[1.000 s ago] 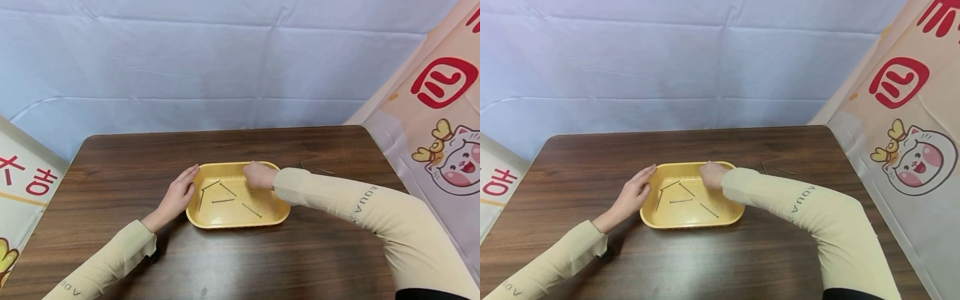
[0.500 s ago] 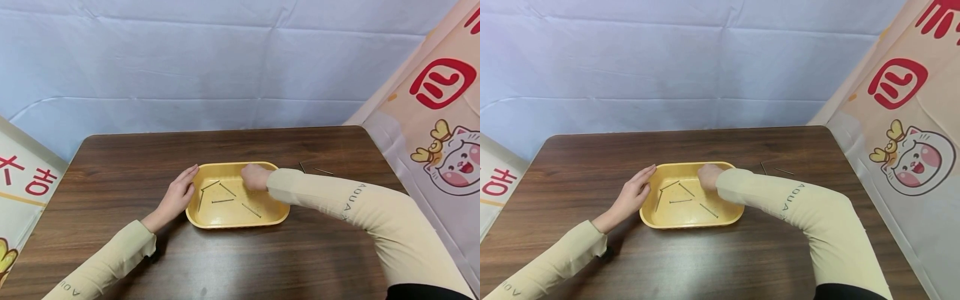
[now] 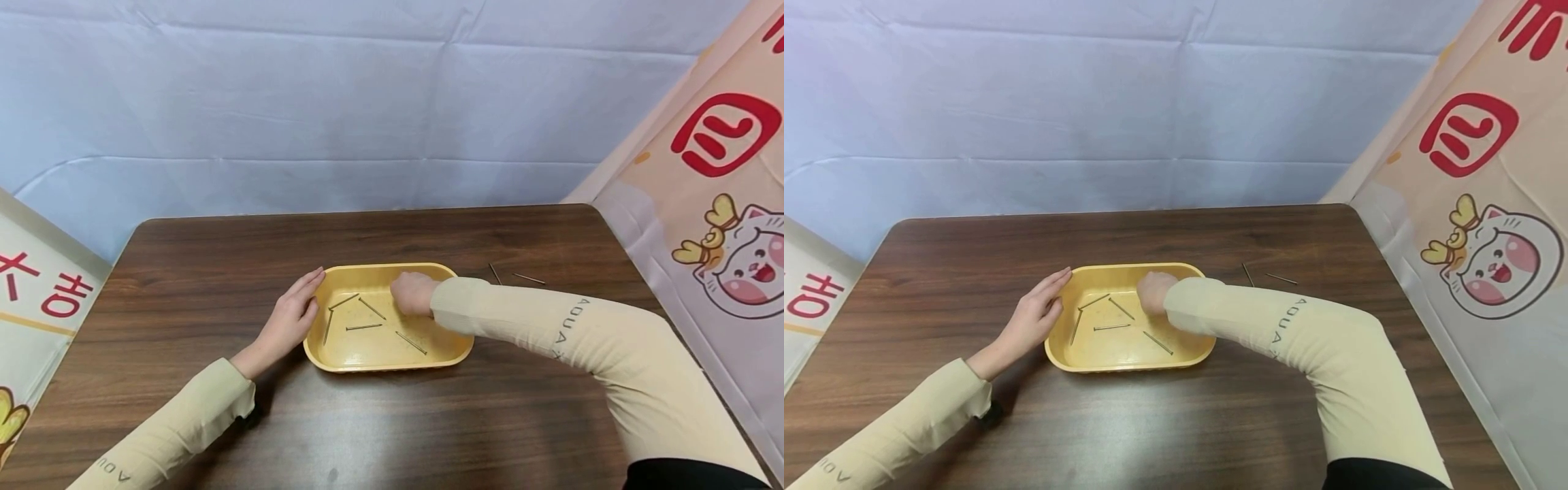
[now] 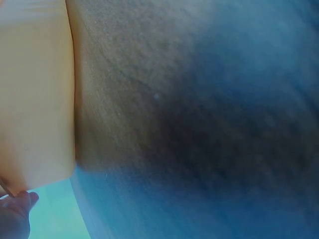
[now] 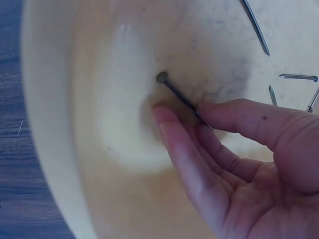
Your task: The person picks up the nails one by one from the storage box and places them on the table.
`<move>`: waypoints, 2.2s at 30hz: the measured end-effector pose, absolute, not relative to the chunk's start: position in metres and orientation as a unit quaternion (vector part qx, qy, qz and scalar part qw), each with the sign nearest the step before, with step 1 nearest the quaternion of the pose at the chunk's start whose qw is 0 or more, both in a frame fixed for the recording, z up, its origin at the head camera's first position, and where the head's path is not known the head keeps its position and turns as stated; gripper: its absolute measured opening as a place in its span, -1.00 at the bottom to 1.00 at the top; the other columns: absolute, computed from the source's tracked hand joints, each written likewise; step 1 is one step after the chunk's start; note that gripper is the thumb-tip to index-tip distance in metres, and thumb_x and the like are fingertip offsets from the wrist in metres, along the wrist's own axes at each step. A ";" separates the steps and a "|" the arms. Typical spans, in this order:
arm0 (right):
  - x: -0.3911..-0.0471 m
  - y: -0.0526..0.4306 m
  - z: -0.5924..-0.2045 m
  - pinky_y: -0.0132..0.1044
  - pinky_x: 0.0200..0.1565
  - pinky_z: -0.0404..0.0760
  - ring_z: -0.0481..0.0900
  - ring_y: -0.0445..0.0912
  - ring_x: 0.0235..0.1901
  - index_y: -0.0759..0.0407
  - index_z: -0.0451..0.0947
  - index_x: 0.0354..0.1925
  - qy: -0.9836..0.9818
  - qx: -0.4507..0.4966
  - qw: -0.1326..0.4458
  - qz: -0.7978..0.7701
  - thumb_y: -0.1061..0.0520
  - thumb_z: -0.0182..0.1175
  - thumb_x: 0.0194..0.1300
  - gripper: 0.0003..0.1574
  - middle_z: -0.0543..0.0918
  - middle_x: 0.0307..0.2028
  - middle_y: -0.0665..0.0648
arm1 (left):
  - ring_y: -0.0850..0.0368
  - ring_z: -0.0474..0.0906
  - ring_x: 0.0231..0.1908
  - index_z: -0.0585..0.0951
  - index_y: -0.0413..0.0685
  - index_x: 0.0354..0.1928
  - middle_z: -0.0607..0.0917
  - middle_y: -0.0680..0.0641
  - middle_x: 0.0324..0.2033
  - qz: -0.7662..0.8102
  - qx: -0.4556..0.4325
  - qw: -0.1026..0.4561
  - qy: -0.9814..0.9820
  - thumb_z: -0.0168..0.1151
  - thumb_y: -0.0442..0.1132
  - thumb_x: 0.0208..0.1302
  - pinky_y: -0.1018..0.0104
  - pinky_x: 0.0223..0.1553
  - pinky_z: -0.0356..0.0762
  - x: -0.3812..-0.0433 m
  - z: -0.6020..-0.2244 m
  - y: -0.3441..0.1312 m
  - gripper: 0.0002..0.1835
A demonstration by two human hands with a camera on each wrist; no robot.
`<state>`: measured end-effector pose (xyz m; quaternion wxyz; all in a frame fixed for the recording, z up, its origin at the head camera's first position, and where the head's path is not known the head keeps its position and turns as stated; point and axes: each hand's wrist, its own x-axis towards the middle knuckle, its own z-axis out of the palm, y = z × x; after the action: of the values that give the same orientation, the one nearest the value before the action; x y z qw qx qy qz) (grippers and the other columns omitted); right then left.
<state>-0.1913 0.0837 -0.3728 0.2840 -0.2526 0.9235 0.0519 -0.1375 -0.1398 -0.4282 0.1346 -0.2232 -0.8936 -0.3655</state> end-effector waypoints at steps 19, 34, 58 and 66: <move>-0.190 0.077 -0.380 -0.29 -0.51 0.45 0.36 -0.11 -0.54 0.11 0.37 -0.58 0.920 -0.280 0.256 0.097 0.27 -0.06 0.22 -0.75 0.49 -0.50 0.07 | -0.08 0.34 0.16 0.37 -0.40 0.17 0.40 -0.26 0.18 -0.368 -0.218 0.127 -0.895 -0.02 -0.54 0.15 0.08 0.04 0.39 -0.137 -0.427 -0.139 -0.52; -0.190 0.076 -0.374 -0.37 -0.64 0.37 0.36 -0.16 -0.62 0.07 0.35 -0.60 0.911 -0.283 0.267 0.136 0.31 -0.05 0.03 -0.81 0.47 -0.55 0.05 | -0.08 0.35 0.15 0.37 -0.41 0.17 0.39 -0.27 0.18 -0.368 -0.223 0.129 -0.893 -0.03 -0.53 0.17 0.12 -0.03 0.42 -0.138 -0.428 -0.140 -0.53; -0.194 0.087 -0.339 -0.35 -0.57 0.18 0.17 -0.16 -0.59 0.11 0.30 -0.46 0.901 -0.314 0.290 0.070 0.27 -0.11 0.31 -0.81 0.24 -0.58 0.02 | -0.09 0.34 0.16 0.36 -0.41 0.18 0.38 -0.28 0.19 -0.362 -0.222 0.127 -0.897 -0.04 -0.53 0.18 0.10 -0.02 0.42 -0.138 -0.428 -0.140 -0.53; -0.198 0.087 -0.330 -0.35 -0.58 0.21 0.22 -0.16 -0.58 0.20 0.42 -0.28 0.908 -0.322 0.265 0.044 0.32 -0.02 0.22 -0.90 0.31 -0.58 0.00 | -0.08 0.33 0.17 0.36 -0.40 0.18 0.38 -0.27 0.19 -0.361 -0.220 0.125 -0.898 -0.04 -0.53 0.17 0.09 0.01 0.41 -0.138 -0.428 -0.140 -0.53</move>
<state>-0.1976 0.0865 -0.3297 0.2647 -0.3219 0.9079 0.0437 -0.1380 -0.1399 -0.4279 0.1251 -0.2204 -0.8976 -0.3605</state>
